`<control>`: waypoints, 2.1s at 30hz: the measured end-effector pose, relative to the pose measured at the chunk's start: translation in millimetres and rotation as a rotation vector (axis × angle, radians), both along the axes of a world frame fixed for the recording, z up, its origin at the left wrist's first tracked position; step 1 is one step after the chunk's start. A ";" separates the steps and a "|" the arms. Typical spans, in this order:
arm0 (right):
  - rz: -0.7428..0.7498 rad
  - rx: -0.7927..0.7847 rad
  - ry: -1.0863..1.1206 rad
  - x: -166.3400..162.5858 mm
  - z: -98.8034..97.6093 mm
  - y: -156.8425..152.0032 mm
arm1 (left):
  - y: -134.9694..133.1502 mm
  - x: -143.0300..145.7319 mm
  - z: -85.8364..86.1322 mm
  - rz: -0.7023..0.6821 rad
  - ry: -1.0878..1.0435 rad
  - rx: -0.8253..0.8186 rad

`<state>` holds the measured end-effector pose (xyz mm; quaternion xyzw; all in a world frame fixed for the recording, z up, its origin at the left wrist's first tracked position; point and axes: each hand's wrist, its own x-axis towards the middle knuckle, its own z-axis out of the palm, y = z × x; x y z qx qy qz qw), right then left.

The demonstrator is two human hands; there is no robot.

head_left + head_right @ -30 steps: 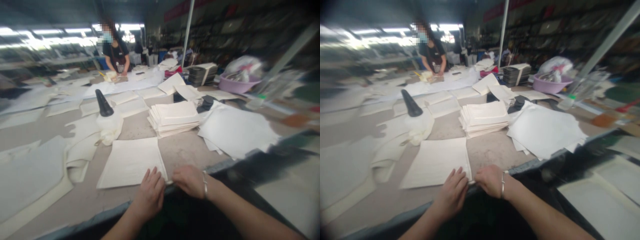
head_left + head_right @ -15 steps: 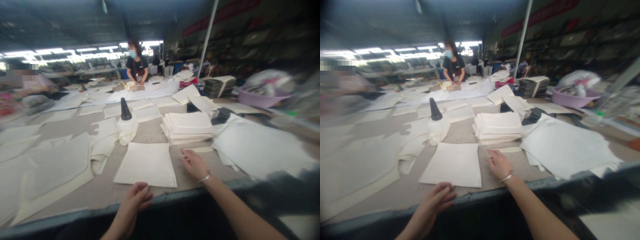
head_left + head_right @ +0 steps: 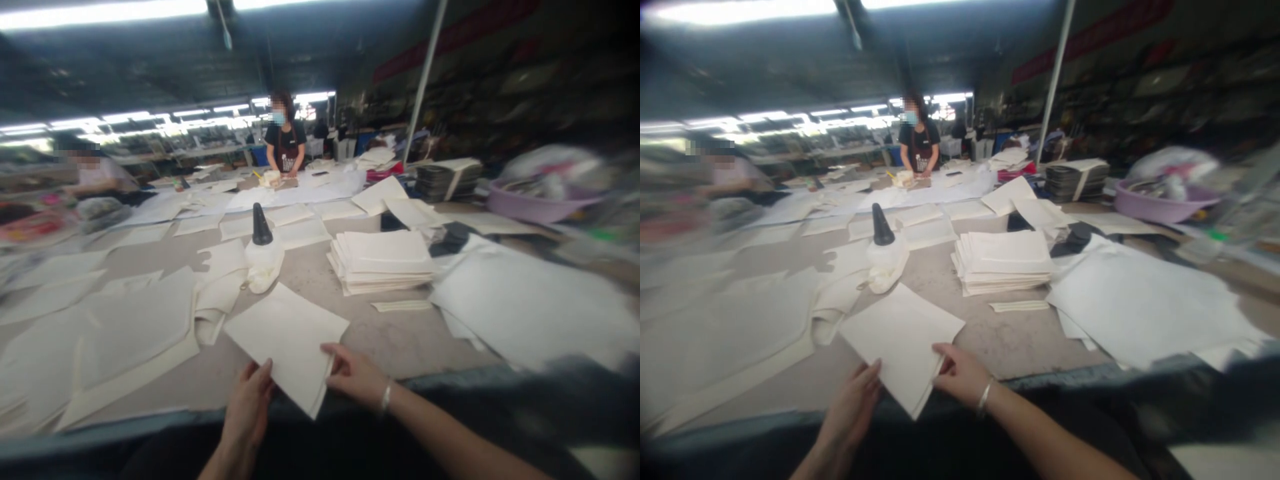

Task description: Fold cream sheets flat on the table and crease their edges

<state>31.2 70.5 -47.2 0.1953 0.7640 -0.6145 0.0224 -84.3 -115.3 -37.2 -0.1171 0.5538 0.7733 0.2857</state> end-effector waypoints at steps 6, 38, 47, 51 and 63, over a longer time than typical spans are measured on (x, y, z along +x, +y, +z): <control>0.451 -0.564 0.018 26.8 28.2 12.9 | -48.4 -40.7 18.1 -0.365 -0.030 -0.212; 0.327 0.839 0.168 -71.1 -10.7 -3.7 | 18.3 -24.9 -62.5 -0.679 1.723 -1.443; 0.172 0.984 -0.077 -86.3 -31.7 26.0 | 16.5 -44.9 -39.3 -0.648 1.468 -1.485; 0.090 0.992 -0.158 -85.6 -33.5 32.8 | 14.5 -56.9 -32.5 -0.611 1.353 -1.535; 0.419 1.000 0.267 -56.8 -20.8 -39.1 | 9.3 -57.3 -38.2 -0.478 1.356 -1.584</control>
